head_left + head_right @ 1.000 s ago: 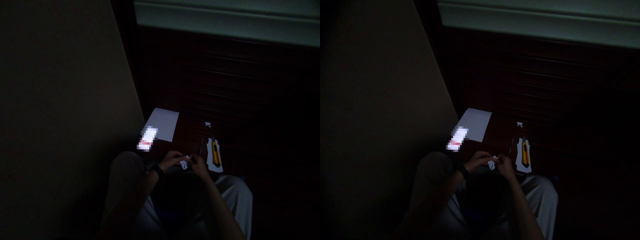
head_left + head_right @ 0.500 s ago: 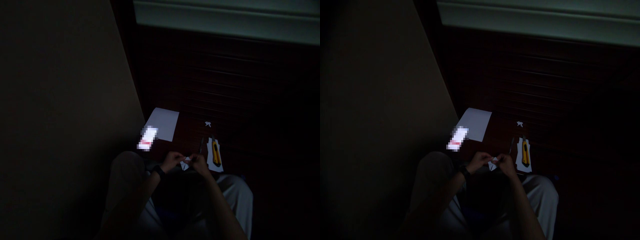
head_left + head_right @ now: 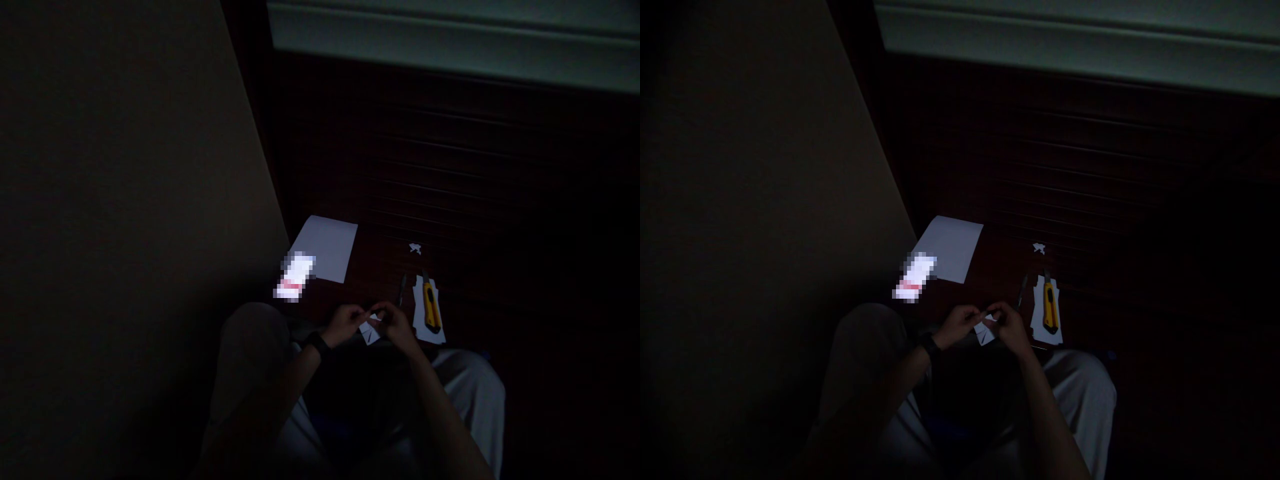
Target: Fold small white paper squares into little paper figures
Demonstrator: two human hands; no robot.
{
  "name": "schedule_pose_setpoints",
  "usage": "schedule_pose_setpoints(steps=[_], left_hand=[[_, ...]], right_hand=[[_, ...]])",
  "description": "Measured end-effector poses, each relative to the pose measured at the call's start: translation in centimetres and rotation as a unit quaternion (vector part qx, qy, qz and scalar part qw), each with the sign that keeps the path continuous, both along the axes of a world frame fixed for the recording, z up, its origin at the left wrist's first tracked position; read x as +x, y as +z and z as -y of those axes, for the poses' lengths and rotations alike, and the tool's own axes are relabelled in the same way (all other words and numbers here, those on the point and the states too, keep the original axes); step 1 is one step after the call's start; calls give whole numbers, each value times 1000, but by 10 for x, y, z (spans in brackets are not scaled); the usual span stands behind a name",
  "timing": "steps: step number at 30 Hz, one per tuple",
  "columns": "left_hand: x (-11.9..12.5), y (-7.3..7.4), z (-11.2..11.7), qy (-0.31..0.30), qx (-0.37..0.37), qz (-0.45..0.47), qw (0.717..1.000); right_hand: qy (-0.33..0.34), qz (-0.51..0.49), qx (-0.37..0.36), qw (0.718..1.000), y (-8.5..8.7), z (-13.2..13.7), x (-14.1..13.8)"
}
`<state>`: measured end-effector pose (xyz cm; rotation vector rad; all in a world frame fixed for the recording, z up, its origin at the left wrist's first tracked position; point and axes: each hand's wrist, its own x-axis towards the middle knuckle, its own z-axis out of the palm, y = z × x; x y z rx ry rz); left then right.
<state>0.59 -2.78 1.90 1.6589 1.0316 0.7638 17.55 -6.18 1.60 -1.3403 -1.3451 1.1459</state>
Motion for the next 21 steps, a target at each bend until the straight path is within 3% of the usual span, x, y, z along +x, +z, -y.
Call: schedule_pose_setpoints(steps=[8,14,21], left_hand=[[2,-3,2,11,3,10,1000],[4,-4,0,58,-11,25,998],[6,-1,2,73,5,17,997]], right_hand=[[-9,4,-9,1000,-2,-2,1],[-15,1,7,1000,5,0,-3],[-7,-15,-27,1000,2,1,-3]])
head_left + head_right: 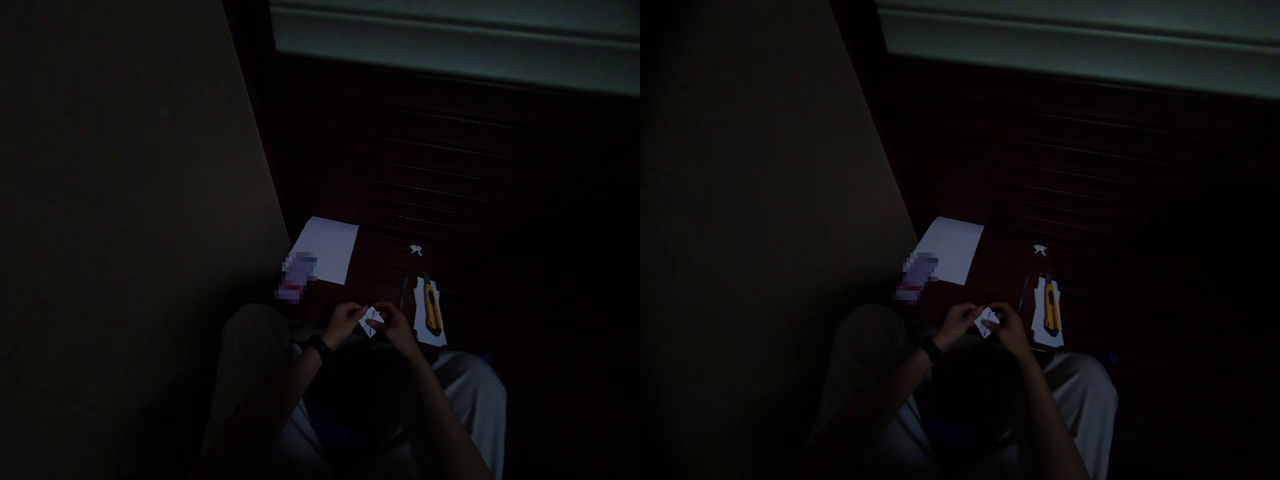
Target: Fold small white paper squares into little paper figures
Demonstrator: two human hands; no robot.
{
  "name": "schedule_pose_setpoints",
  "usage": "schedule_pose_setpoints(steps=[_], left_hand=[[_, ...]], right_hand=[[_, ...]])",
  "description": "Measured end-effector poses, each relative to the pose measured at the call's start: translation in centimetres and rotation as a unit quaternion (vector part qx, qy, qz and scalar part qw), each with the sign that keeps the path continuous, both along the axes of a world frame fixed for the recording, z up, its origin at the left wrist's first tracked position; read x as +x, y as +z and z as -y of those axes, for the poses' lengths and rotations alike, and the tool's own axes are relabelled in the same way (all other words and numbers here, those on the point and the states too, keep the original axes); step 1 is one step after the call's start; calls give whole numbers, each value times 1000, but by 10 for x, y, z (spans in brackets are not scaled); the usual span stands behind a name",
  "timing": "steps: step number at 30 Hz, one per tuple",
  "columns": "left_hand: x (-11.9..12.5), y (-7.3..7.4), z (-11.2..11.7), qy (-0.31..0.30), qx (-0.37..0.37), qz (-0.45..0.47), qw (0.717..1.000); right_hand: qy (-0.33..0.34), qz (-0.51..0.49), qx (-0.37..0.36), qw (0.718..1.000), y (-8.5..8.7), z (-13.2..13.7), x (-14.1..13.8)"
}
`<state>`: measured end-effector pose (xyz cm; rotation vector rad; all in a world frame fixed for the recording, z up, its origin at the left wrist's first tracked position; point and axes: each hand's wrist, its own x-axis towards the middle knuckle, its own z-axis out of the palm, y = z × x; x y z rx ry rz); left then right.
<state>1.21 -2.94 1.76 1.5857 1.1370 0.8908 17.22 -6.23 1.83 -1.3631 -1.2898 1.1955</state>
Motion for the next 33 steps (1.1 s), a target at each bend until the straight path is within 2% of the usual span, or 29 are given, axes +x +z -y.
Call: schedule_pose_setpoints(steps=[2,4,6,8,11,16,20,22,24,28,30,33], left_hand=[[-5,7,-5,14,18,-10,1000],[-17,19,-15,58,55,-37,996],[-33,31,-28,151,165,-177,959],[-50,41,-41,209,225,-289,907],[-69,46,-53,223,259,-368,865],[-77,38,-56,229,264,-410,842],[-75,43,-52,222,269,-385,855],[-70,45,-45,199,275,-344,875],[-60,43,-34,157,263,-281,909],[-33,26,-8,57,132,-123,982],[-21,16,0,12,57,-68,996],[-11,9,2,-13,14,-21,1000]], right_hand=[[-9,0,-8,1000,-2,-1,1],[-24,-4,-14,1000,-4,-2,2],[-37,-7,-19,999,-5,-3,2],[-41,-7,-20,999,-6,-4,1],[-46,-9,-19,999,-7,-5,0],[-52,-27,-16,998,-11,-5,1],[-50,-44,-13,998,-9,-3,0],[-48,-44,-9,998,-6,-2,-1],[-53,-36,-7,998,-3,-2,-3],[-66,-31,-21,997,-1,-1,-4],[-56,-42,-23,997,-2,-1,-4],[-33,-31,-19,999,-2,0,-3]])
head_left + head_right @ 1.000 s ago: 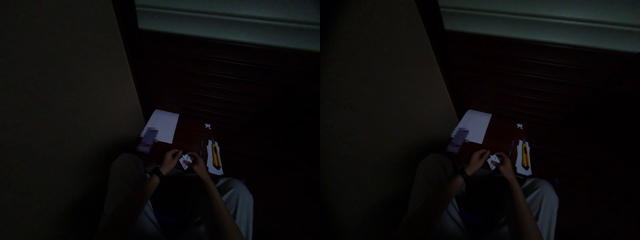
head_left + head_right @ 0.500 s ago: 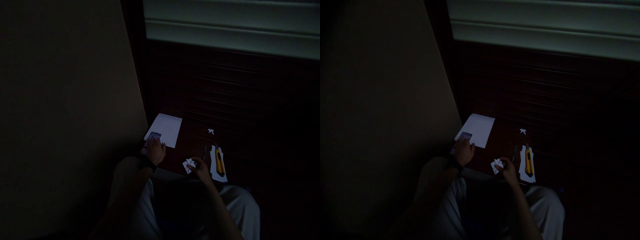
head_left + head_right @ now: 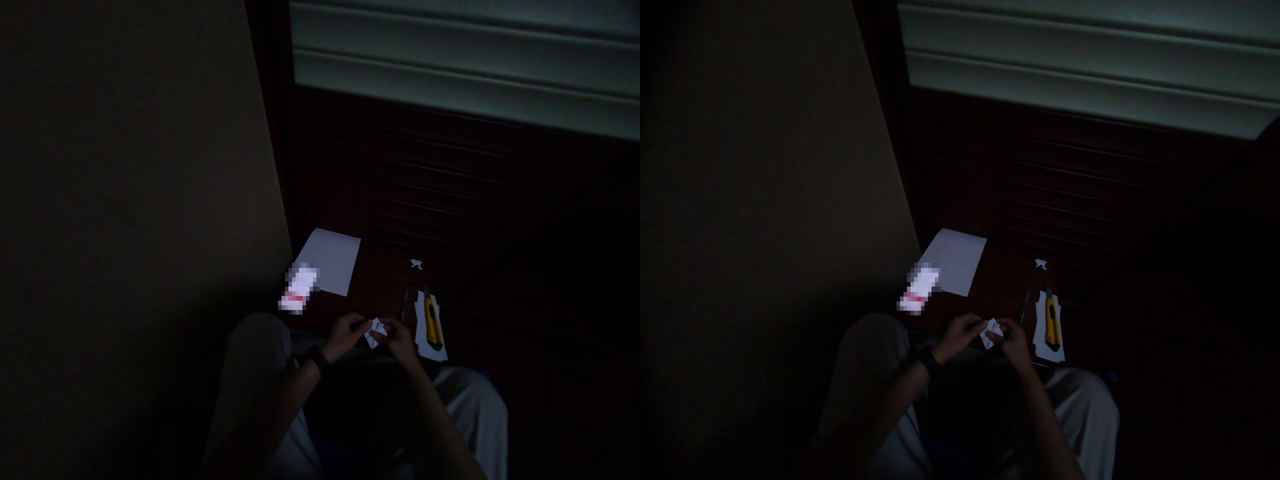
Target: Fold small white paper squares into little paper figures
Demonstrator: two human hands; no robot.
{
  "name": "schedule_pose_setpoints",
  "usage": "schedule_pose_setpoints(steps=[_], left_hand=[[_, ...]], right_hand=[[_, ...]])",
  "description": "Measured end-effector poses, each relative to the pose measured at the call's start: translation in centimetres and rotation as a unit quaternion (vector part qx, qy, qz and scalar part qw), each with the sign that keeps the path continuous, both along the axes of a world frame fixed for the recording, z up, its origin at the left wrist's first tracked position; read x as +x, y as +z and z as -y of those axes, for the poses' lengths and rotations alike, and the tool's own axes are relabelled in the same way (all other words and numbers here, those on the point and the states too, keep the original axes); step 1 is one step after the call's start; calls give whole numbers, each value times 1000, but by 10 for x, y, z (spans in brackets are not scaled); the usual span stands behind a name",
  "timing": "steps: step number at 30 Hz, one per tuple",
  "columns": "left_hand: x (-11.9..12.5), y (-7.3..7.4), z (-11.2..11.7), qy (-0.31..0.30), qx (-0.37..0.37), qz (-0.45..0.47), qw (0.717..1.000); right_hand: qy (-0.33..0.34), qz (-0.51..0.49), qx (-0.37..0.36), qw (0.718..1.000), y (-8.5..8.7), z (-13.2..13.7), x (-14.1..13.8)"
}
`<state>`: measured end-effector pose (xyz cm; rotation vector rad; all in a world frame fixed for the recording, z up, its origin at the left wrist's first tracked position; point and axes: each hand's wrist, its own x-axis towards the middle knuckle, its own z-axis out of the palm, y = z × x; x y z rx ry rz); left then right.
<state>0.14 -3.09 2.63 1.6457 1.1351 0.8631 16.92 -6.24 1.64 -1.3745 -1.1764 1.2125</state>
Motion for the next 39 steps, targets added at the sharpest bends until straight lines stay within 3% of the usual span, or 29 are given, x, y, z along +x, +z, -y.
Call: schedule_pose_setpoints(steps=[6,20,30,39], left_hand=[[1,-4,-6,12,-2,13,1000],[6,-12,1,23,1,5,1000],[6,-12,-5,-14,-73,21,997],[7,-12,-6,29,-133,92,986]], right_hand=[[16,58,13,998,2,0,1],[-22,33,-25,999,-5,-6,3],[-24,44,1,999,-4,-3,1],[2,55,52,997,7,1,-3]])
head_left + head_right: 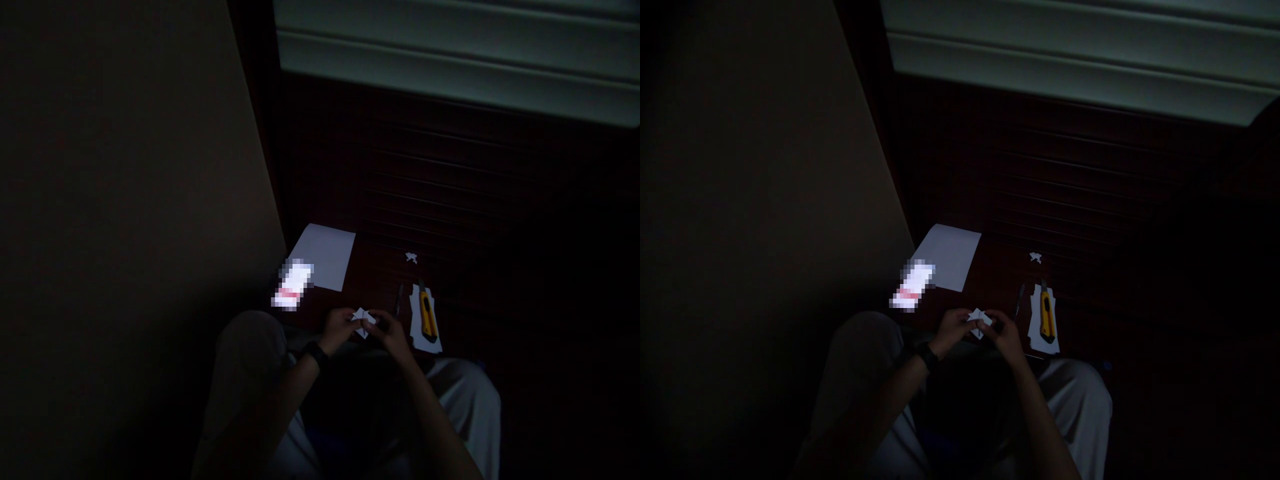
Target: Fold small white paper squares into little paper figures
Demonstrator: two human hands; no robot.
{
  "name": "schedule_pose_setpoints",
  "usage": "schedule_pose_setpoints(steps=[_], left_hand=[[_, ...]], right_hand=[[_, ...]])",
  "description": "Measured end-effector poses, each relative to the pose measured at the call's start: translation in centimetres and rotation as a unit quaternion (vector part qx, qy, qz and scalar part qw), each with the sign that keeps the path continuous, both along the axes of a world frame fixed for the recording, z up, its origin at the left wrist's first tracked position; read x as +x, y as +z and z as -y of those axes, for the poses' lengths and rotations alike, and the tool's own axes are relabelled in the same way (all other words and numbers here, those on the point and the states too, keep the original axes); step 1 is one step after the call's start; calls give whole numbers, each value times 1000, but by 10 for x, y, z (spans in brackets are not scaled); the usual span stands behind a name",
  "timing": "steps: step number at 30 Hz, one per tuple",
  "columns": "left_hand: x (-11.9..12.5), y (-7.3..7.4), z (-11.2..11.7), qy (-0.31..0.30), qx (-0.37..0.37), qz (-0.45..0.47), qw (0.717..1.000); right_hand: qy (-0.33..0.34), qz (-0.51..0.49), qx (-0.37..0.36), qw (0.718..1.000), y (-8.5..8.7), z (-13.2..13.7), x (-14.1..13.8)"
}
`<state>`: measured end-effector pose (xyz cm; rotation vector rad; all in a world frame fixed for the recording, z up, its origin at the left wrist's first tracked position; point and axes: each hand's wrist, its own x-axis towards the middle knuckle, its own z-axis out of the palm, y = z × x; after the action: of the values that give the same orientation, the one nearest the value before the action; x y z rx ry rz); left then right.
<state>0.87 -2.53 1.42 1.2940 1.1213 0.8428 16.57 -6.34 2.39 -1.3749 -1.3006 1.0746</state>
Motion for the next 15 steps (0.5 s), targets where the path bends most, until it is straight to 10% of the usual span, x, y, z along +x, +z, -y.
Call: schedule_pose_setpoints(steps=[15], left_hand=[[-8,14,-12,20,14,21,999]], right_hand=[[31,3,18,999,-1,4,0]])
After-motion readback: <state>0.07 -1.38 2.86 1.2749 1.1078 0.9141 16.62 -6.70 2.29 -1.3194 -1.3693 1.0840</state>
